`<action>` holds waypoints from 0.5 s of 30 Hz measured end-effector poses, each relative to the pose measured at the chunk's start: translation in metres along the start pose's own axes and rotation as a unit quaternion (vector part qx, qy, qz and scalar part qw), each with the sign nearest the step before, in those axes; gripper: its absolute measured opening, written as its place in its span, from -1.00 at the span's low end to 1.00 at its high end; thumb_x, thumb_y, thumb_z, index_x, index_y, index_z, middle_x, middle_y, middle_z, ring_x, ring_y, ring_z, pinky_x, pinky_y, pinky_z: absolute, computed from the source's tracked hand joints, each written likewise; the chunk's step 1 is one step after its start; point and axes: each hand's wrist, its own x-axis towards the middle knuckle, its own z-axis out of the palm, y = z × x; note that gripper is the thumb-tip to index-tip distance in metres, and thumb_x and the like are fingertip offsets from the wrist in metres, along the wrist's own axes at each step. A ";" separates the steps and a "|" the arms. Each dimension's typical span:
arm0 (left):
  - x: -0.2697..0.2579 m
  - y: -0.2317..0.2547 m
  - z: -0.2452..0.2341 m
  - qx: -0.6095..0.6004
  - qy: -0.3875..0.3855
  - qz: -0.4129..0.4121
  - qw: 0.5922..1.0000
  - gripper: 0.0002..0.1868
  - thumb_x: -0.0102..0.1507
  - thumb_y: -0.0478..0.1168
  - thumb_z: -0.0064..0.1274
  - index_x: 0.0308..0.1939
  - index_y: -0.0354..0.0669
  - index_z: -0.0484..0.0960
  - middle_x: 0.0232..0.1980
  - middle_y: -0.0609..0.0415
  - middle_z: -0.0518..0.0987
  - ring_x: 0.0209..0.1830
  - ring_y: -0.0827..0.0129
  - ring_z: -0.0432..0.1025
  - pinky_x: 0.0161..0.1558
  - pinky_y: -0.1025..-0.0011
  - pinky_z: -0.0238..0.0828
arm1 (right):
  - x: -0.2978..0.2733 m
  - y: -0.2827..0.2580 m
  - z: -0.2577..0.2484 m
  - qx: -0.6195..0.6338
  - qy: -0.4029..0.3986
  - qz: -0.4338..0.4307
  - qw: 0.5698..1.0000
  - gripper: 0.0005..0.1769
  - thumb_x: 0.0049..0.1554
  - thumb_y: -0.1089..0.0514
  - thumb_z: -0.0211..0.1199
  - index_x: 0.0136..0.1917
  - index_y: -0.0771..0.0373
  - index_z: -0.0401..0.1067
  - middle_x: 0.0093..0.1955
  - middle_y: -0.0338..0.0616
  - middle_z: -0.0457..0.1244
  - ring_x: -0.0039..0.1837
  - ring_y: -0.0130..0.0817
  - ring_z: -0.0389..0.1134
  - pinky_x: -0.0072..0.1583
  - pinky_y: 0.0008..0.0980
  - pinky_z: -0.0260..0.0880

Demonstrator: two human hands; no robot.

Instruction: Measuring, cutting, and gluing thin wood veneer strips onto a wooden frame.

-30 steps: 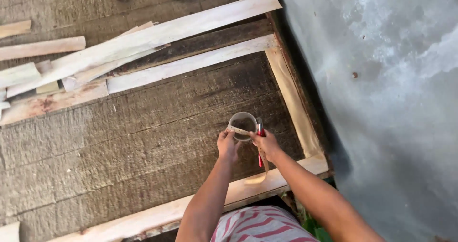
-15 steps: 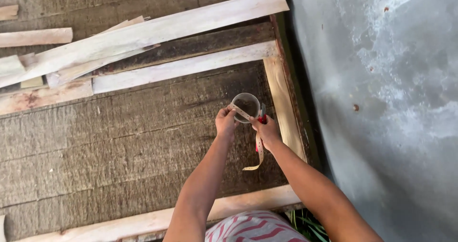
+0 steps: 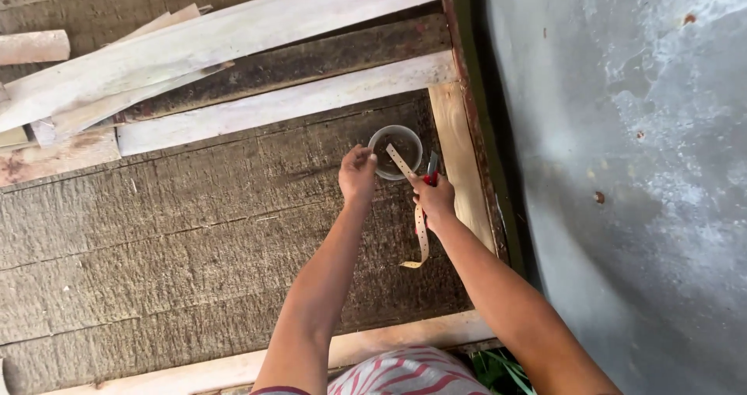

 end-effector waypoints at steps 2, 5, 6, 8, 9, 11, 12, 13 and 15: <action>-0.009 0.000 -0.006 0.083 0.016 0.080 0.993 -0.76 0.34 -0.28 0.11 0.09 -0.03 0.65 0.39 -0.01 0.46 0.42 -0.12 0.29 0.27 -0.05 0.39 | 0.010 0.015 0.003 0.008 -0.001 0.007 1.000 -0.69 0.11 0.04 0.50 -0.23 0.12 0.37 -0.30 -0.28 0.21 -0.15 -0.44 0.38 0.04 -0.30 0.53; -0.028 0.006 -0.015 0.250 0.014 0.219 0.943 -0.60 0.30 -0.28 0.12 0.21 0.13 0.62 0.41 0.13 0.46 0.49 -0.04 0.19 0.28 0.03 0.39 | -0.001 0.015 0.006 0.023 0.007 0.020 0.999 -0.67 0.10 0.04 0.51 -0.24 0.13 0.36 -0.32 -0.30 0.21 -0.19 -0.45 0.36 -0.01 -0.31 0.52; -0.033 0.010 -0.018 0.334 -0.004 0.278 0.901 -0.52 0.29 -0.22 0.13 0.29 0.29 0.60 0.45 0.26 0.44 0.58 0.04 0.09 0.32 0.05 0.35 | -0.008 0.009 0.009 0.033 0.015 0.026 0.999 -0.68 0.10 0.05 0.51 -0.23 0.12 0.36 -0.33 -0.31 0.21 -0.21 -0.46 0.35 -0.03 -0.33 0.51; -0.049 0.042 -0.021 0.438 -0.091 0.250 0.858 -0.49 0.35 -0.09 0.01 0.41 0.33 0.45 0.56 0.34 0.27 0.64 0.10 -0.20 0.44 -0.05 -0.12 | -0.009 0.013 0.014 0.029 0.023 0.026 0.999 -0.69 0.10 0.05 0.50 -0.23 0.13 0.37 -0.35 -0.29 0.21 -0.22 -0.45 0.34 -0.03 -0.34 0.50; -0.056 0.059 -0.021 0.531 -0.177 0.220 0.799 -0.43 0.40 0.04 -0.10 0.53 0.37 0.30 0.66 0.41 0.09 0.70 0.16 -0.48 0.57 -0.15 -0.59 | -0.008 0.013 0.015 0.026 0.032 0.023 0.999 -0.70 0.11 0.04 0.49 -0.23 0.13 0.37 -0.36 -0.27 0.22 -0.24 -0.44 0.32 -0.04 -0.36 0.50; -0.050 0.061 -0.015 0.572 -0.221 0.203 0.763 -0.32 0.35 -0.02 -0.10 0.58 0.38 0.16 0.69 0.44 -0.03 0.70 0.13 -0.54 0.49 -0.33 -0.67 | -0.011 0.011 0.017 0.021 0.039 0.011 0.999 -0.73 0.12 0.06 0.46 -0.20 0.17 0.39 -0.32 -0.21 0.24 -0.20 -0.41 0.35 -0.04 -0.34 0.50; -0.047 0.063 -0.011 0.611 -0.263 0.184 0.724 -0.19 0.30 -0.08 -0.09 0.63 0.40 0.02 0.71 0.46 -0.15 0.69 0.09 -0.59 0.41 -0.52 -0.75 | -0.012 0.009 0.018 0.016 0.046 -0.001 0.999 -0.75 0.14 0.08 0.43 -0.17 0.21 0.40 -0.27 -0.16 0.26 -0.16 -0.38 0.37 -0.05 -0.33 0.51; -0.048 0.069 -0.010 0.610 -0.265 0.184 0.724 -0.19 0.30 -0.08 -0.09 0.63 0.40 0.02 0.71 0.46 -0.15 0.69 0.09 -0.59 0.41 -0.52 -0.75 | -0.014 0.006 0.017 0.015 0.047 -0.001 0.999 -0.75 0.14 0.08 0.43 -0.17 0.21 0.40 -0.27 -0.16 0.26 -0.16 -0.38 0.37 -0.05 -0.33 0.51; -0.049 0.081 -0.005 0.638 -0.262 0.179 0.702 -0.06 0.21 -0.21 -0.02 0.63 0.46 -0.02 0.73 0.37 -0.27 0.68 0.06 -0.63 0.37 -0.56 -0.79 | -0.016 -0.002 0.016 0.002 0.062 -0.016 0.998 -0.76 0.13 0.08 0.43 -0.18 0.22 0.41 -0.32 -0.10 0.26 -0.23 -0.34 0.35 -0.10 -0.31 0.50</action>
